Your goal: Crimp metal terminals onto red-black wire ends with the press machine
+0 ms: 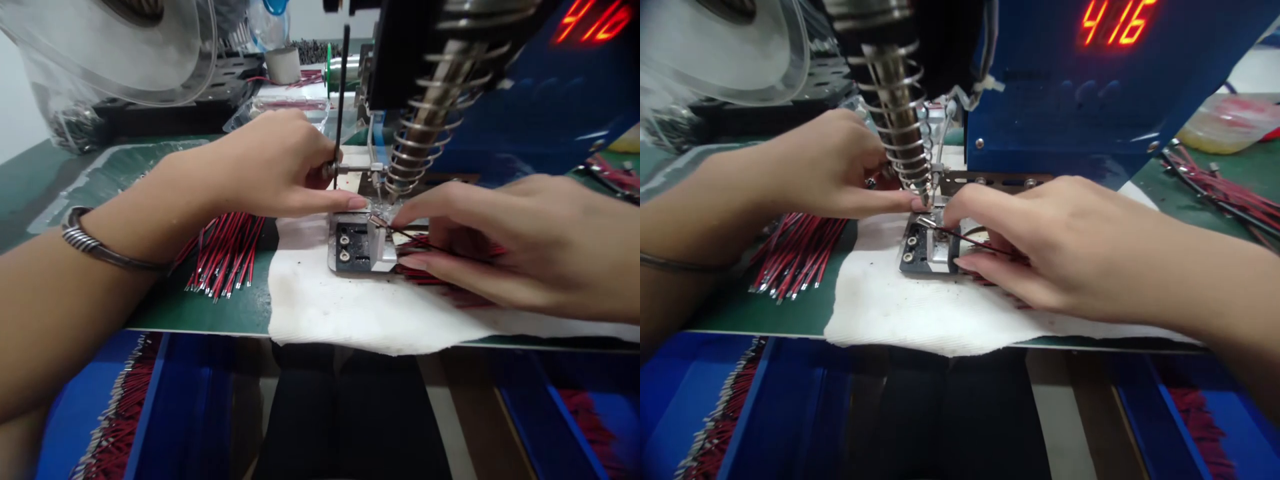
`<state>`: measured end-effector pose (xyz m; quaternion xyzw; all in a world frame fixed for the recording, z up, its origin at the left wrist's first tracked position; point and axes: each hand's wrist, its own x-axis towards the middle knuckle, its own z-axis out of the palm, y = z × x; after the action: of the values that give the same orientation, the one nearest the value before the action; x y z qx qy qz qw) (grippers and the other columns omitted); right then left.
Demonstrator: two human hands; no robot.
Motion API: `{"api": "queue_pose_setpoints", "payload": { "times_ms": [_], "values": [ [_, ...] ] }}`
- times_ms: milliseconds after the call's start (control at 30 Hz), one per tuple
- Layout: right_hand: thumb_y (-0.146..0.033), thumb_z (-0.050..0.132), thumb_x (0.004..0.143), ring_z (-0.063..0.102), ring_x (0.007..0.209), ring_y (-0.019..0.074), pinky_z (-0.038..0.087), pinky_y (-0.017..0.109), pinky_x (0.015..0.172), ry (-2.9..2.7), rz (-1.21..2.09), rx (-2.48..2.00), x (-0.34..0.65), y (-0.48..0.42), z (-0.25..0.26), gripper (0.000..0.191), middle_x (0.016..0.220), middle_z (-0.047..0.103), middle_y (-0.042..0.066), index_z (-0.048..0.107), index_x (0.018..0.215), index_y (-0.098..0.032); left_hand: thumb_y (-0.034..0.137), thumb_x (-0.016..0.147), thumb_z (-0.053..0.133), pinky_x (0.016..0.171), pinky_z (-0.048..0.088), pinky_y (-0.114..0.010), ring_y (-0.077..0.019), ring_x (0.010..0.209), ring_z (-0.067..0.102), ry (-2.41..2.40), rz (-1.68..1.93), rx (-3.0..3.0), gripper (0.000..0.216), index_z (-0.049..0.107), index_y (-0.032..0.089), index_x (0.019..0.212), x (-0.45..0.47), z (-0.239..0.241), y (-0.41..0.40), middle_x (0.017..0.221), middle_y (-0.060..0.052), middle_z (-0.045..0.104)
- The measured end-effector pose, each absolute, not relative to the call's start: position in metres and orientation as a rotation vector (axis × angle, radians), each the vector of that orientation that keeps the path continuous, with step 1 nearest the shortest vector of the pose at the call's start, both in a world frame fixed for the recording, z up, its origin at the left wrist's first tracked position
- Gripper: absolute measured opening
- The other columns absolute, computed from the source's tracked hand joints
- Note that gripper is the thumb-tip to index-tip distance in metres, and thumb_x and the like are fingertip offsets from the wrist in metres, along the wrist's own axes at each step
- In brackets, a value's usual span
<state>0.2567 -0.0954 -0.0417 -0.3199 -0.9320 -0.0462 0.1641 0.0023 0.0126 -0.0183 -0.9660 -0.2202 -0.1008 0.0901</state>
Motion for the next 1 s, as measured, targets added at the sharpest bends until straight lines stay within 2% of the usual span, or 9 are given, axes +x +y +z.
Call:
{"api": "queue_pose_setpoints", "payload": {
  "times_ms": [167, 267, 500, 667, 1000],
  "values": [
    [-0.029, 0.057, 0.097, 0.044, 0.043, 0.0104, 0.033, 0.028, 0.050, -2.626, -0.125, -0.859, 0.2568, -0.0904, -0.0446, 0.020, 0.057, 0.056, -0.008, 0.059, 0.116, -0.023, 0.075, 0.089, 0.043, 0.056, 0.035, -0.035, -0.0175, 0.054, 0.047, -0.668, -0.290, -2.902, 0.061, 0.051, 0.022, 0.059, 0.0027, -0.0189, 0.0153, 0.050, -0.004, 0.050],
    [-0.025, 0.058, 0.097, 0.046, 0.044, 0.0103, 0.034, 0.028, 0.051, -2.616, -0.146, -0.874, 0.2554, -0.0907, -0.0433, 0.018, 0.059, 0.059, -0.007, 0.061, 0.115, -0.022, 0.075, 0.088, 0.045, 0.057, 0.037, -0.036, -0.0196, 0.056, 0.054, -0.668, -0.339, -2.885, 0.059, 0.053, 0.023, 0.059, 0.0016, -0.0207, 0.0185, 0.048, -0.004, 0.049],
    [-0.025, 0.058, 0.097, 0.052, 0.049, 0.0119, 0.035, 0.028, 0.052, -2.589, -0.152, -0.828, 0.2549, -0.0917, -0.0416, 0.014, 0.066, 0.065, -0.004, 0.065, 0.109, -0.021, 0.076, 0.087, 0.045, 0.055, 0.036, -0.034, -0.0164, 0.049, 0.051, -0.662, -0.350, -2.879, 0.064, 0.052, 0.021, 0.056, 0.0017, -0.0203, 0.0170, 0.046, -0.003, 0.048],
    [-0.024, 0.057, 0.097, 0.056, 0.054, 0.0131, 0.038, 0.028, 0.053, -2.558, -0.118, -0.814, 0.2534, -0.0913, -0.0423, 0.011, 0.070, 0.067, -0.002, 0.066, 0.103, -0.023, 0.077, 0.087, 0.042, 0.052, 0.028, -0.033, -0.0151, 0.045, 0.043, -0.668, -0.349, -2.903, 0.066, 0.051, 0.020, 0.056, 0.0028, -0.0182, 0.0128, 0.050, -0.004, 0.053],
    [-0.013, 0.058, 0.095, 0.058, 0.061, 0.0115, 0.036, 0.026, 0.055, -2.492, -0.205, -0.748, 0.2565, -0.0895, -0.0411, 0.021, 0.077, 0.067, 0.001, 0.074, 0.109, -0.018, 0.073, 0.089, 0.045, 0.050, 0.024, -0.032, -0.0134, 0.044, 0.043, -0.624, -0.340, -2.875, 0.063, 0.050, 0.019, 0.056, 0.0013, -0.0174, 0.0133, 0.050, -0.003, 0.054]
  ]
}}
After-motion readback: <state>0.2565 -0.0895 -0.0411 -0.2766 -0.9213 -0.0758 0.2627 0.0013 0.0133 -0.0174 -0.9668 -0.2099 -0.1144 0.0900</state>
